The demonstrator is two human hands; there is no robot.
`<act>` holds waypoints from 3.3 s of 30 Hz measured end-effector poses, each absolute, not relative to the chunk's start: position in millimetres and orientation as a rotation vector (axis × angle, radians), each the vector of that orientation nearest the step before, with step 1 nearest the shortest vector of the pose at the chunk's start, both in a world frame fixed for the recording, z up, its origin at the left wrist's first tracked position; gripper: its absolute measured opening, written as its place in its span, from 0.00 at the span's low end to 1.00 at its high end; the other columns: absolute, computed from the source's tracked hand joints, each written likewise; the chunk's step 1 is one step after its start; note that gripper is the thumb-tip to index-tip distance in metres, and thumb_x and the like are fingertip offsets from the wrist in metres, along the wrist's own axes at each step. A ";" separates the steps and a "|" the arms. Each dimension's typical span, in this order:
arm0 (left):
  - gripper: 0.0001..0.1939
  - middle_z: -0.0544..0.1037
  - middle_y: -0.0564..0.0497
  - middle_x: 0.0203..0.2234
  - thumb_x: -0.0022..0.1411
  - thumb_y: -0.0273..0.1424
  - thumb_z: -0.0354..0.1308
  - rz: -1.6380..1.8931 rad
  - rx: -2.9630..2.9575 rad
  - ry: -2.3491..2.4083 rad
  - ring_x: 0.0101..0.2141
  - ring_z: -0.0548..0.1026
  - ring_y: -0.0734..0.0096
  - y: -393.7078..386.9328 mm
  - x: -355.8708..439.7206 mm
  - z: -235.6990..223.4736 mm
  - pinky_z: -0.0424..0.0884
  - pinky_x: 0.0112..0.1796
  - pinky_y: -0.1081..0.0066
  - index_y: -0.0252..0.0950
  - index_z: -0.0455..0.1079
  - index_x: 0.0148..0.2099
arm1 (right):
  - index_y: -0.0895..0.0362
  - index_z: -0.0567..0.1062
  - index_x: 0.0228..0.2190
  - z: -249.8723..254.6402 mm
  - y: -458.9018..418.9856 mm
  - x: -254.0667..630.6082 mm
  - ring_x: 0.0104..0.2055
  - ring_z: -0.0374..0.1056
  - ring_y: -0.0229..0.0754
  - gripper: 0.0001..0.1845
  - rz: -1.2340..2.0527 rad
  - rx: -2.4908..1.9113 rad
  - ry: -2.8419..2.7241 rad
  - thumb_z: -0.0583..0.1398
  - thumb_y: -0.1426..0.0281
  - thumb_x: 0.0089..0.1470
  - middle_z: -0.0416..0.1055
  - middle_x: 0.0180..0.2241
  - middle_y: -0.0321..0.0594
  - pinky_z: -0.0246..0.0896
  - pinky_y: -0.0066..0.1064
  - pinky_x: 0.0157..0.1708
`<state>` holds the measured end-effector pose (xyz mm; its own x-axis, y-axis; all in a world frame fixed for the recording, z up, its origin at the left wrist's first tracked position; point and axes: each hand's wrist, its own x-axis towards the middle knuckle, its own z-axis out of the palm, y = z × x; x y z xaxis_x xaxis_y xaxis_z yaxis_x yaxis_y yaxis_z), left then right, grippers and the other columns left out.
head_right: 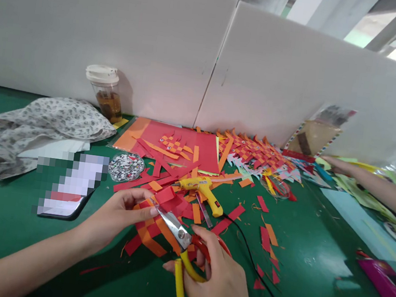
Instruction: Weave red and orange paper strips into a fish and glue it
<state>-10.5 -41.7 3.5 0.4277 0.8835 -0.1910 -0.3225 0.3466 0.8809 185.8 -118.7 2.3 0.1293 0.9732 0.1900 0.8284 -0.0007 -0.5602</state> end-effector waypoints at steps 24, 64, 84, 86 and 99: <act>0.06 0.75 0.56 0.25 0.51 0.31 0.65 0.877 0.906 0.792 0.26 0.70 0.80 -40.9 -10.3 5.7 0.65 0.30 0.79 0.35 0.73 0.30 | 0.51 0.70 0.40 0.1 -117.2 194.3 0.19 0.69 0.36 0.22 0.280 -1.812 -1.852 0.63 0.63 0.40 0.71 0.19 0.28 0.66 0.22 0.18; 0.07 0.74 0.54 0.25 0.51 0.32 0.64 0.877 0.923 0.829 0.27 0.70 0.77 -41.6 -8.5 8.0 0.64 0.31 0.76 0.34 0.72 0.30 | 0.53 0.69 0.44 -3.9 -117.9 201.1 0.24 0.72 0.39 0.23 0.132 -1.756 -1.949 0.62 0.65 0.43 0.76 0.27 0.34 0.70 0.25 0.25; 0.07 0.74 0.54 0.24 0.50 0.32 0.65 0.880 0.893 0.837 0.26 0.70 0.77 -42.9 -8.9 10.0 0.64 0.30 0.76 0.34 0.72 0.29 | 0.55 0.67 0.46 -1.2 -116.1 203.0 0.28 0.75 0.43 0.23 -0.295 -1.588 -2.121 0.60 0.60 0.48 0.78 0.31 0.37 0.69 0.29 0.24; 0.07 0.74 0.54 0.24 0.50 0.32 0.65 0.881 0.903 0.838 0.26 0.70 0.77 -43.0 -8.7 10.2 0.64 0.30 0.76 0.34 0.72 0.29 | 0.56 0.68 0.45 -1.5 -116.8 204.1 0.28 0.75 0.44 0.22 -0.314 -1.592 -2.115 0.59 0.60 0.48 0.77 0.30 0.36 0.69 0.29 0.23; 0.08 0.75 0.53 0.25 0.51 0.34 0.64 0.886 0.869 0.858 0.26 0.71 0.77 -39.8 -10.3 4.8 0.65 0.29 0.77 0.34 0.71 0.30 | 0.53 0.72 0.39 9.0 -113.1 202.8 0.21 0.71 0.36 0.23 0.292 -1.858 -1.624 0.65 0.61 0.38 0.74 0.22 0.31 0.67 0.18 0.19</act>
